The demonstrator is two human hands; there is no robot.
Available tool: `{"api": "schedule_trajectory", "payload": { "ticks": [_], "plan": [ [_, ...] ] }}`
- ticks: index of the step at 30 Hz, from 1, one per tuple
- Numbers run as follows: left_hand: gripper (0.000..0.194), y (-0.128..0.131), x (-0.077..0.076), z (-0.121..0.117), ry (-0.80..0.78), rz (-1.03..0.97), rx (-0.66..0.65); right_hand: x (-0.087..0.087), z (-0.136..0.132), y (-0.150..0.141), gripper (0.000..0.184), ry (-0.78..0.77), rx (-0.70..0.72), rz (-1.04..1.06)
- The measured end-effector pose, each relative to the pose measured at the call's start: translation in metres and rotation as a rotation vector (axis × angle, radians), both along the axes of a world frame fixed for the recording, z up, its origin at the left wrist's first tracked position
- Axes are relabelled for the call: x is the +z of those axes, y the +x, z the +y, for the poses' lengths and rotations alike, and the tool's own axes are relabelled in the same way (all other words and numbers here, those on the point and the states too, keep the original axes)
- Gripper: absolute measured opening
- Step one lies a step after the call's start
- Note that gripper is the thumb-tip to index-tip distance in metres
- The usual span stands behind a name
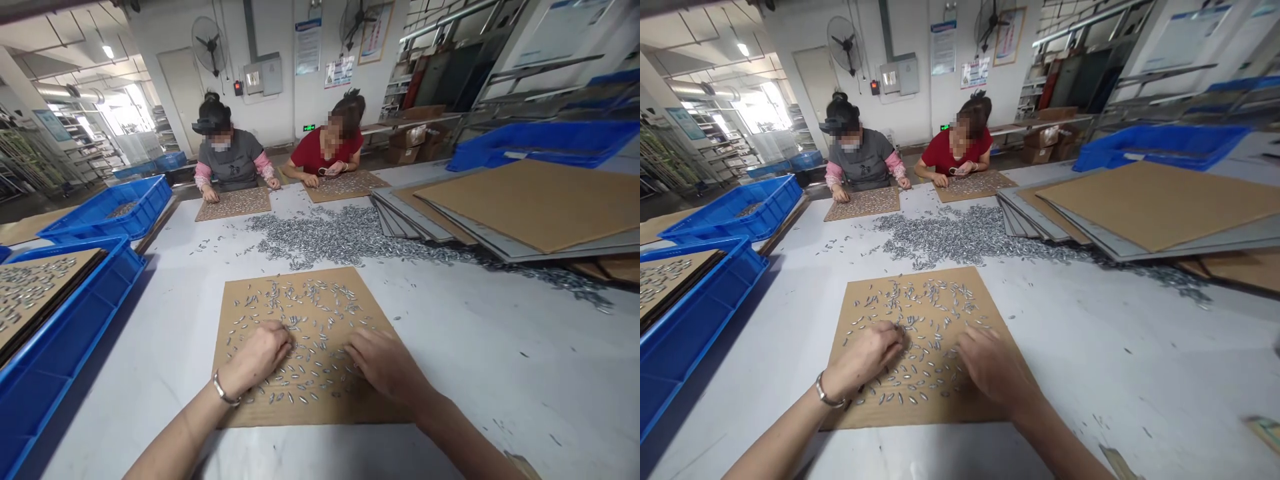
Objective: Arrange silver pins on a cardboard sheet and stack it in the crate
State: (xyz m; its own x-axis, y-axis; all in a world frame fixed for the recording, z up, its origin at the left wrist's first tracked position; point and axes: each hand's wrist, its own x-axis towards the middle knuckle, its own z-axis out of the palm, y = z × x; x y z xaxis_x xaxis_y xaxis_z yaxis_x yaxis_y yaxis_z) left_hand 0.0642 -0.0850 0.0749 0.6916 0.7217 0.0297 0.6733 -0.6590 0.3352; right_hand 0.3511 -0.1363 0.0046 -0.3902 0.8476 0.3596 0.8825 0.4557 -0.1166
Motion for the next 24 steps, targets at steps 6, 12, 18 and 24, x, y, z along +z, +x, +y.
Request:
{"api": "schedule_trajectory", "payload": {
  "ticks": [6, 12, 18, 24],
  "plan": [
    [0.023, 0.036, -0.005, 0.030, 0.015, 0.137, -0.023, 0.006, 0.038, -0.035, 0.029, -0.155, -0.002, -0.097],
    [0.024, 0.047, -0.015, 0.033, 0.000, 0.165, -0.064, 0.014, 0.038, -0.025, 0.029, -0.281, -0.062, -0.190],
    [0.021, 0.068, -0.028, 0.026, -0.019, 0.224, -0.113, 0.024, 0.036, -0.024, 0.033, -0.351, -0.081, -0.138],
    [0.025, 0.077, -0.035, 0.023, -0.002, 0.272, -0.074, 0.034, 0.038, -0.041, 0.031, -0.468, -0.100, -0.116]
  ]
}}
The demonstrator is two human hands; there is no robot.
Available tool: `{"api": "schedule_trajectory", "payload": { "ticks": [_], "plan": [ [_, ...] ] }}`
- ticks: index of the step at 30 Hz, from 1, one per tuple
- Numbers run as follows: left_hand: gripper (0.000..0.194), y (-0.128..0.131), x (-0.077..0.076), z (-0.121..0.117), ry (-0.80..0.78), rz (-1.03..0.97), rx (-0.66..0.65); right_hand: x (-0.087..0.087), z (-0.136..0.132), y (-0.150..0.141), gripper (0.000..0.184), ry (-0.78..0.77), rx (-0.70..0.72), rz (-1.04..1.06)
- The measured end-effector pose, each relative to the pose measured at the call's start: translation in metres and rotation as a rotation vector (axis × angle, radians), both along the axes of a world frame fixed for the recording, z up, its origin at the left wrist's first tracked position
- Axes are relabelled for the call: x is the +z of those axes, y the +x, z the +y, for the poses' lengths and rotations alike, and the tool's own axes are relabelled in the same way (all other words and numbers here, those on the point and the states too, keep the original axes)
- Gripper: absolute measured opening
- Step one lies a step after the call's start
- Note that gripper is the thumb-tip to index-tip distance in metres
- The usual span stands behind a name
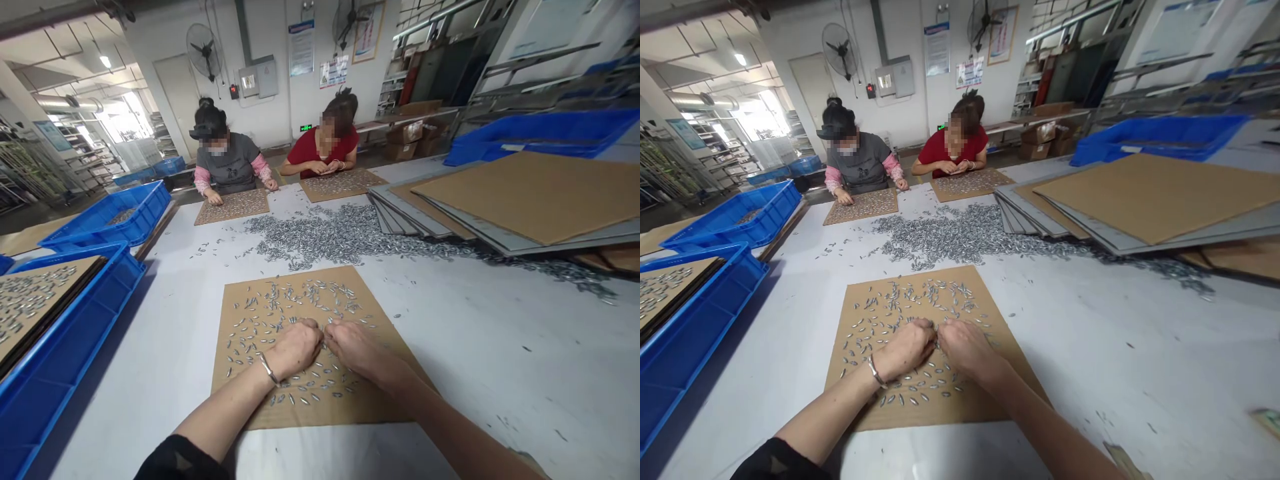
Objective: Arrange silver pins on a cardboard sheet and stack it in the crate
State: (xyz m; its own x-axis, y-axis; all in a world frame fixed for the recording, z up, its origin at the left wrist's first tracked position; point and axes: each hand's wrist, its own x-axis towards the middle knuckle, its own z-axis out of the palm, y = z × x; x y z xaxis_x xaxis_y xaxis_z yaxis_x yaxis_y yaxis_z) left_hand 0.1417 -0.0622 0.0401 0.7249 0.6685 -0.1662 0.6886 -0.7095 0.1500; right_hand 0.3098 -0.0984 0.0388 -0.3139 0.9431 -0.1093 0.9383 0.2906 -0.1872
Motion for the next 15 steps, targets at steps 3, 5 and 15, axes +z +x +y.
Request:
{"api": "schedule_trajectory", "payload": {
  "ticks": [3, 5, 15],
  "plan": [
    [0.030, -0.002, 0.003, -0.002, 0.004, -0.005, 0.005, 0.004, 0.000, -0.002, 0.031, -0.032, -0.016, 0.004],
    [0.029, -0.004, 0.003, -0.003, 0.005, -0.008, 0.012, 0.006, 0.000, -0.002, 0.031, -0.042, -0.028, 0.008],
    [0.024, -0.009, 0.003, -0.002, -0.019, -0.108, 0.035, 0.012, -0.003, -0.008, 0.032, -0.062, -0.061, 0.005]
  ]
}}
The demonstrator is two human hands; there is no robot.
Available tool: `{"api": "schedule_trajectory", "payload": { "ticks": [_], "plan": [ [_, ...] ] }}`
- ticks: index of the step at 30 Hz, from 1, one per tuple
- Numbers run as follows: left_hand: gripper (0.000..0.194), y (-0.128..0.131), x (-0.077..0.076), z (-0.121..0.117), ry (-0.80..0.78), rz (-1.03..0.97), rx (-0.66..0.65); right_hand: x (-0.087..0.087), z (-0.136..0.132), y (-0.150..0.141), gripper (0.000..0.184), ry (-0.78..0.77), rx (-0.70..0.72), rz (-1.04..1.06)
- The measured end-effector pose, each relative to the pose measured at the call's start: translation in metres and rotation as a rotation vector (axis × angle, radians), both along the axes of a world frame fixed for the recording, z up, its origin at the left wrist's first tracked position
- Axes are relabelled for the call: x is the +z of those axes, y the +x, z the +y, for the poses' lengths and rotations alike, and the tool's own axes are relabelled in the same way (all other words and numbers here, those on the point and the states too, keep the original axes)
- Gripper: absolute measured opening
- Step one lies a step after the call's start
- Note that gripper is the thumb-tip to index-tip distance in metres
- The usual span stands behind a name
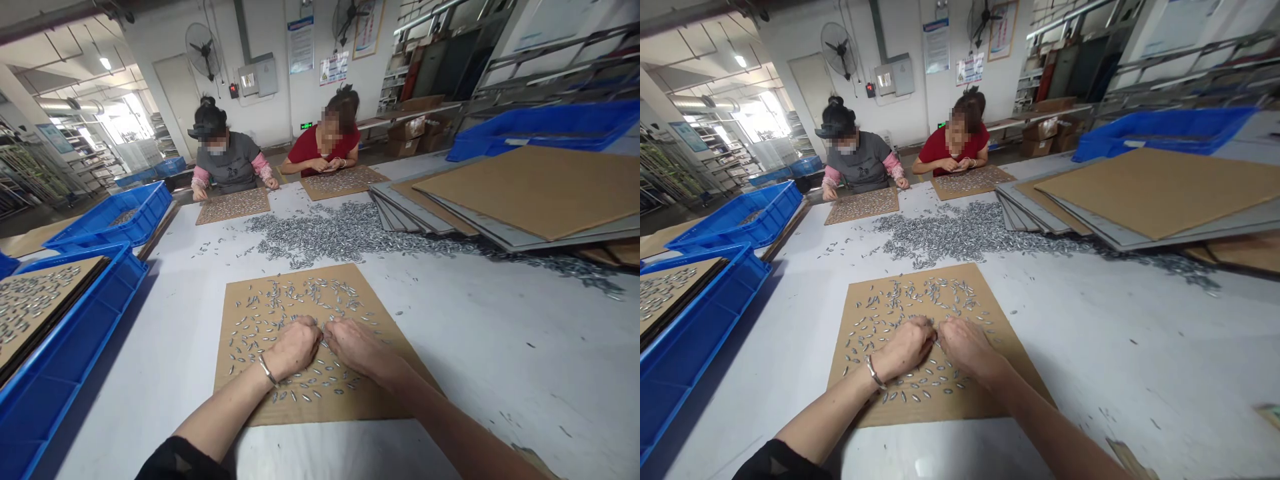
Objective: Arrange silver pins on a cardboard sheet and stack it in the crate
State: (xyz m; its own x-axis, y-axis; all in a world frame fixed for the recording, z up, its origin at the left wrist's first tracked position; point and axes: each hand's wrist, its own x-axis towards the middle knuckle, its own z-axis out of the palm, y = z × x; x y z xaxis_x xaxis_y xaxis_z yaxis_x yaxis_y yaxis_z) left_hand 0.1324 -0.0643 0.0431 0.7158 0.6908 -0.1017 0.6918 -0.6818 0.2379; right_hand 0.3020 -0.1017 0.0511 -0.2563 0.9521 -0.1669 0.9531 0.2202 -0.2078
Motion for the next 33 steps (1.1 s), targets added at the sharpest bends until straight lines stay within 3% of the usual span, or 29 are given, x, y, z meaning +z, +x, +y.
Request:
{"api": "schedule_trajectory", "payload": {
  "ticks": [8, 16, 23, 30, 33],
  "plan": [
    [0.027, -0.042, 0.025, 0.002, 0.010, -0.161, 0.139, -0.008, 0.003, -0.004, 0.028, -0.004, -0.083, 0.013],
    [0.027, -0.093, 0.018, -0.021, -0.007, -0.251, 0.196, -0.026, -0.002, 0.002, 0.027, 0.106, -0.055, 0.022],
    [0.034, -0.123, 0.018, -0.036, -0.021, -0.352, 0.310, -0.028, 0.000, 0.000, 0.028, 0.119, -0.044, -0.039],
    [0.031, -0.145, 0.012, -0.041, 0.095, -0.388, 0.348, -0.045, -0.009, 0.011, 0.031, 0.290, -0.031, 0.055],
    [0.029, -0.156, 0.009, -0.046, 0.145, -0.433, 0.350, -0.046, -0.010, 0.012, 0.029, 0.269, -0.012, 0.030]
  ]
}}
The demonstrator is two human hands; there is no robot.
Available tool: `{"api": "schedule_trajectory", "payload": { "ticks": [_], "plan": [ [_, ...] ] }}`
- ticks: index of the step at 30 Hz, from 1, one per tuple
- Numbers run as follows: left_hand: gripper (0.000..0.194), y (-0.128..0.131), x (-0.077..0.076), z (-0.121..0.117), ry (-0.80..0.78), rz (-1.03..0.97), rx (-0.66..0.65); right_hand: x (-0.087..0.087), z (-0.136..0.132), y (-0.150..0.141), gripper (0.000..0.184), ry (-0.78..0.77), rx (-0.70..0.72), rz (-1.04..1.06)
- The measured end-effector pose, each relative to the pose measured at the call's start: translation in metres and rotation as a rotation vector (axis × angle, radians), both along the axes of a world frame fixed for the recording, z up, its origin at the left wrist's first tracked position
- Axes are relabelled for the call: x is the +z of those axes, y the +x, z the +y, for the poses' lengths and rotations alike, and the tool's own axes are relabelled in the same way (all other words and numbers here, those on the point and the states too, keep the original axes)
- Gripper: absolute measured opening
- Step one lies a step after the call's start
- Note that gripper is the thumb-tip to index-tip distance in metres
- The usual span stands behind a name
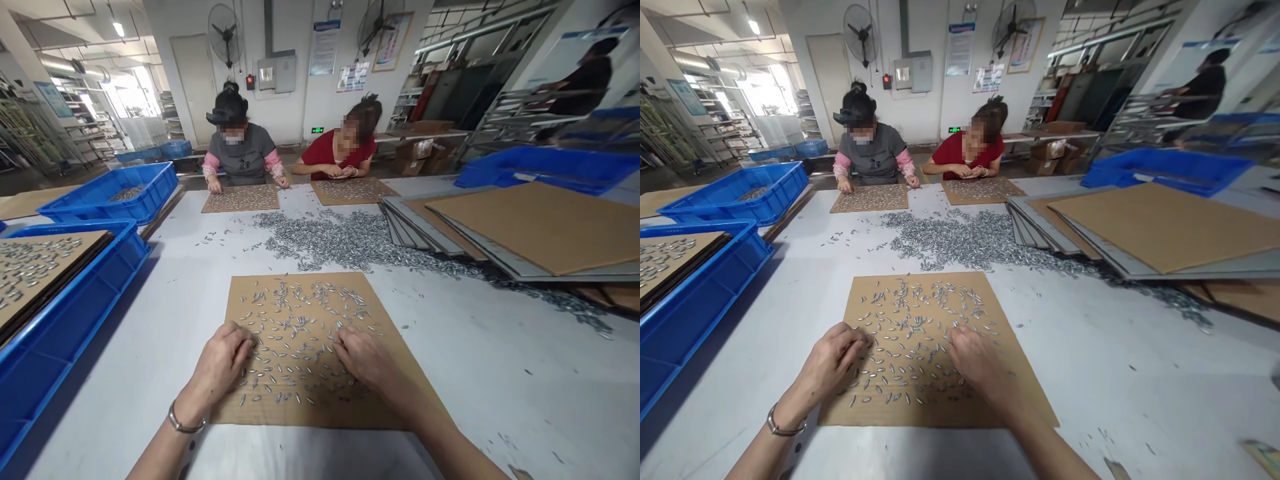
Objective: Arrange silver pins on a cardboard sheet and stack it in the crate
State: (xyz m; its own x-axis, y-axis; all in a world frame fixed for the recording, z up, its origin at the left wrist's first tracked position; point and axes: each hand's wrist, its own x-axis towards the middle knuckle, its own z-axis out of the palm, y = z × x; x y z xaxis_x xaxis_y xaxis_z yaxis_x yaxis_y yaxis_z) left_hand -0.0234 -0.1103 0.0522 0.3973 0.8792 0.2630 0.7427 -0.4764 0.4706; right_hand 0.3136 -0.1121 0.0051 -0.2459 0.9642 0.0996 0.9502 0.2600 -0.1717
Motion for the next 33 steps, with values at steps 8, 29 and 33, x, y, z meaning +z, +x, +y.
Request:
{"api": "schedule_trajectory", "payload": {
  "ticks": [8, 29, 33],
  "plan": [
    [0.025, -0.020, -0.018, -0.011, 0.009, -0.097, 0.047, 0.007, 0.001, -0.003, 0.023, -0.115, -0.099, 0.051],
    [0.026, -0.014, -0.020, -0.020, 0.048, -0.155, 0.021, 0.006, -0.021, -0.017, 0.025, -0.221, -0.115, 0.123],
    [0.027, -0.014, -0.020, -0.020, 0.058, -0.153, 0.030, 0.017, -0.009, -0.024, 0.031, -0.252, -0.165, 0.129]
  ]
}}
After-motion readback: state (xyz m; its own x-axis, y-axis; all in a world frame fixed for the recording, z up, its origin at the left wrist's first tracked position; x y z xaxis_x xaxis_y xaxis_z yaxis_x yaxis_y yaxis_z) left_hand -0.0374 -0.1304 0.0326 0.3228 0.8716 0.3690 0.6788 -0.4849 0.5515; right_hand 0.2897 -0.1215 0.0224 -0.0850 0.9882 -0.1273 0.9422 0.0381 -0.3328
